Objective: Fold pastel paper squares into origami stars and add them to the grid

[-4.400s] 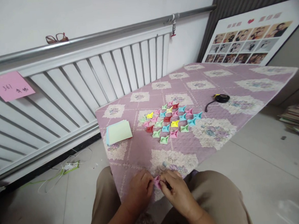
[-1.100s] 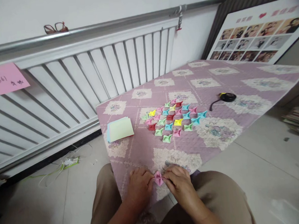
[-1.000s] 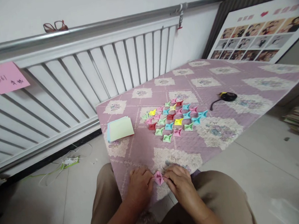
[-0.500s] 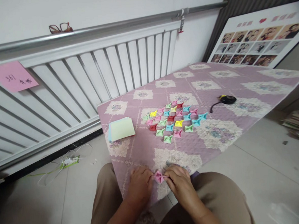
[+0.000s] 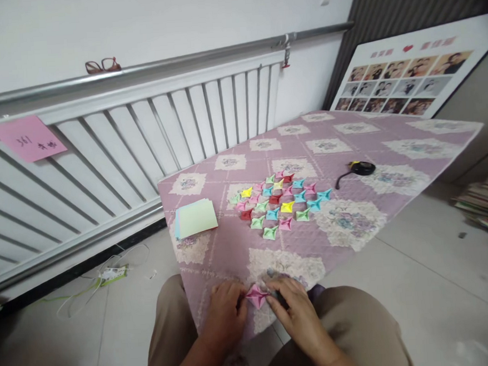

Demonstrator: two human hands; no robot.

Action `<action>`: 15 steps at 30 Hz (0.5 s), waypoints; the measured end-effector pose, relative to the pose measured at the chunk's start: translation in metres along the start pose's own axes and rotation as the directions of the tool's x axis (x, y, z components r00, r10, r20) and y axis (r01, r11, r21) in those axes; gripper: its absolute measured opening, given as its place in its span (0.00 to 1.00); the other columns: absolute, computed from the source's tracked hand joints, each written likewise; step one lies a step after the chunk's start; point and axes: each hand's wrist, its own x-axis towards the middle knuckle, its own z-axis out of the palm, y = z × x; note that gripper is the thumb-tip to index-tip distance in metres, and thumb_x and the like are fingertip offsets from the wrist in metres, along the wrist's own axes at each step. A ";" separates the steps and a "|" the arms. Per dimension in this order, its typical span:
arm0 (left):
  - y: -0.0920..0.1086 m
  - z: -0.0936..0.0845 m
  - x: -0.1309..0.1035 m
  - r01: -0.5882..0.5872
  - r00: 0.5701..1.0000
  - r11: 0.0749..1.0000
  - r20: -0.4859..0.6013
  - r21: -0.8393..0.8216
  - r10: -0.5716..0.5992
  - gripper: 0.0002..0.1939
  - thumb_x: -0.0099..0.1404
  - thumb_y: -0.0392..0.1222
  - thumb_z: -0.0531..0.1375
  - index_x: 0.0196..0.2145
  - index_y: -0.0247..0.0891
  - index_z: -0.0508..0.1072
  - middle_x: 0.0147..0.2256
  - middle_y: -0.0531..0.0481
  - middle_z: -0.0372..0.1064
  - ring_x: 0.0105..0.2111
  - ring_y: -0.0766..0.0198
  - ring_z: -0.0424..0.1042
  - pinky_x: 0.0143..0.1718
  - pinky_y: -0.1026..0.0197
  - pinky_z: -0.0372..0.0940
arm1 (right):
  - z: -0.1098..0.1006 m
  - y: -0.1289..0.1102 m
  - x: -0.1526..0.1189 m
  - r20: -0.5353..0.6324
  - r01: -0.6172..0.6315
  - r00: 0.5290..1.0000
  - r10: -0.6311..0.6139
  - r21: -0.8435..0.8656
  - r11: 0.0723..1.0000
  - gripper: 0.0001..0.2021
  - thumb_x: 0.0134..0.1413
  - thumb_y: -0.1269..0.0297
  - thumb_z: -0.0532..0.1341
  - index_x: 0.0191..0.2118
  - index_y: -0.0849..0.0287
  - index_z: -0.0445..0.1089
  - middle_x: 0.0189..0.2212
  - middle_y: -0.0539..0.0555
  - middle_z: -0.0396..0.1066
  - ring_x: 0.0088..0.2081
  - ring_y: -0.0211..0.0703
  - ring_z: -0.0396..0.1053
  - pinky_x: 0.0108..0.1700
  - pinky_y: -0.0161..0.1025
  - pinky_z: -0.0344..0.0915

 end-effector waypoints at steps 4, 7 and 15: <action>-0.002 0.006 -0.001 -0.012 1.000 1.000 -0.011 0.003 0.012 0.07 0.62 0.33 0.53 0.33 0.41 0.70 0.34 0.51 0.71 0.38 0.58 0.67 0.43 0.54 0.55 | -0.001 -0.001 0.000 -0.033 -0.015 0.999 0.015 0.011 1.000 0.06 0.58 0.66 0.57 0.42 0.52 0.65 0.35 0.51 0.70 0.39 0.45 0.68 0.43 0.44 0.63; -0.006 0.011 -0.001 -0.010 1.000 1.000 -0.014 0.000 0.010 0.07 0.63 0.36 0.53 0.33 0.40 0.70 0.33 0.50 0.71 0.37 0.58 0.67 0.41 0.55 0.56 | -0.001 -0.001 -0.001 -0.083 -0.033 0.996 0.035 0.023 0.999 0.05 0.58 0.67 0.56 0.40 0.53 0.65 0.33 0.51 0.70 0.37 0.44 0.68 0.41 0.42 0.64; 0.002 0.012 0.005 0.045 0.999 0.999 -0.013 -0.018 -0.046 0.08 0.63 0.37 0.52 0.32 0.41 0.71 0.32 0.50 0.71 0.36 0.59 0.68 0.40 0.57 0.57 | -0.004 -0.002 -0.004 -0.187 -0.105 0.975 0.120 0.089 0.991 0.05 0.58 0.66 0.55 0.40 0.53 0.66 0.31 0.50 0.70 0.35 0.43 0.69 0.39 0.40 0.66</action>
